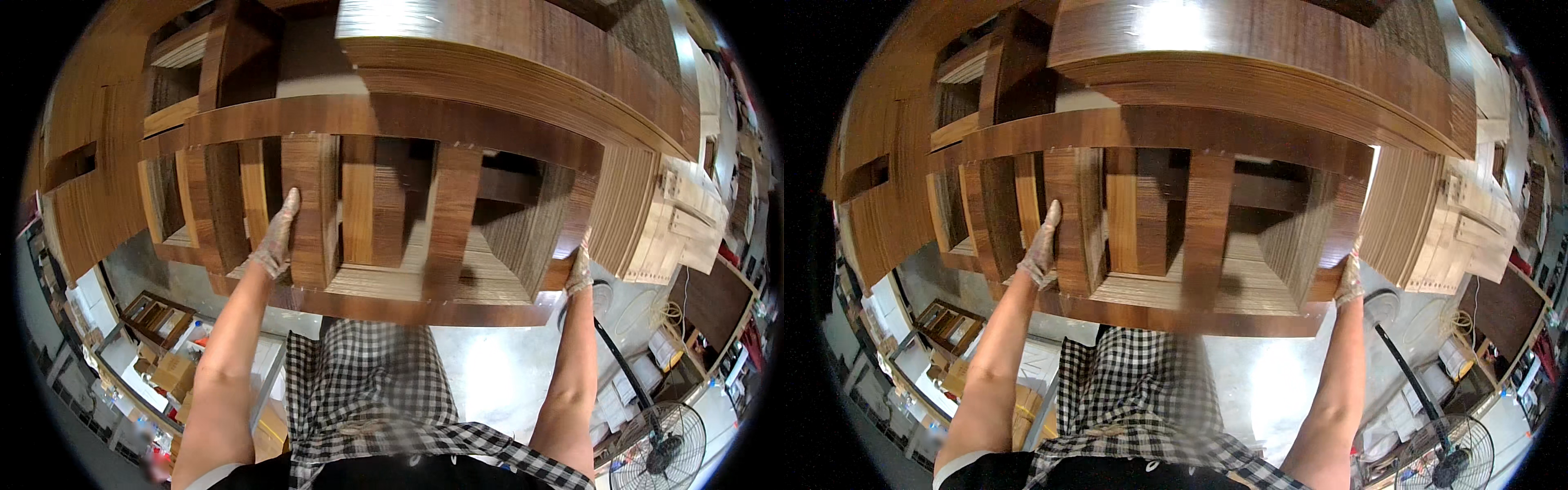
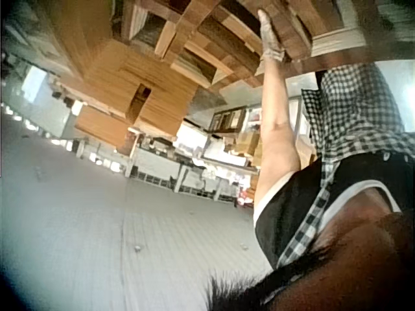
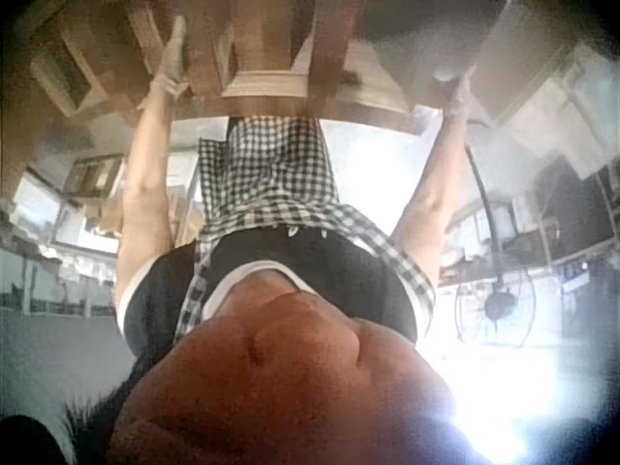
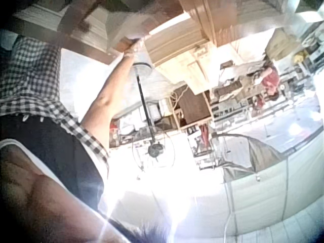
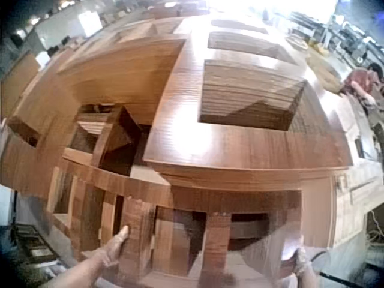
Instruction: The person sands a wooden frame with a sponge, wipes it with a cloth, and stacks it with other frames. They then apply a liquid finish from a small bottle using a brush to the edges of the frame.
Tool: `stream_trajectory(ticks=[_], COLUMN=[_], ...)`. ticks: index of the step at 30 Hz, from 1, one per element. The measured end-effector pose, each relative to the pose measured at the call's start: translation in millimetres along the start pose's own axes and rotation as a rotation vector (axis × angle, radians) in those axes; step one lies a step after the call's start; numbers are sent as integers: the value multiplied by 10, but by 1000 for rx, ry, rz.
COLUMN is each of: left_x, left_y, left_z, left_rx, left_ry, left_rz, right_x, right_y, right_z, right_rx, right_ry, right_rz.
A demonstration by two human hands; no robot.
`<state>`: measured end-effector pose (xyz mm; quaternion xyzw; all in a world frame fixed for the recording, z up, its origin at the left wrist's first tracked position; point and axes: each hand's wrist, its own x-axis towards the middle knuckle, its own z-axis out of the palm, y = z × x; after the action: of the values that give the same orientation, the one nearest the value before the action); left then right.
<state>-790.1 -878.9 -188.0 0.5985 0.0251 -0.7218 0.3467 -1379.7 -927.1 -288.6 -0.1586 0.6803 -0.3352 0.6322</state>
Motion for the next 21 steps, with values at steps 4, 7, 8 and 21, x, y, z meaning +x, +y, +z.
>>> stream_trajectory(ticks=[4,7,8,21], left_x=[69,77,81,50], left_y=[-14,7,-3,2], left_z=[-192,-193,-206,-75], left_rx=[164,203,228,230], left_ry=[85,77,69,80], left_rz=[68,87,89,114], right_x=[-40,-106,-134,-329], right_y=[-130,-198,-207,-453], right_z=[204,341,363,490], right_rx=[41,199,92,128], right_ry=[163,13,16,-67], right_rz=[120,34,-68,162])
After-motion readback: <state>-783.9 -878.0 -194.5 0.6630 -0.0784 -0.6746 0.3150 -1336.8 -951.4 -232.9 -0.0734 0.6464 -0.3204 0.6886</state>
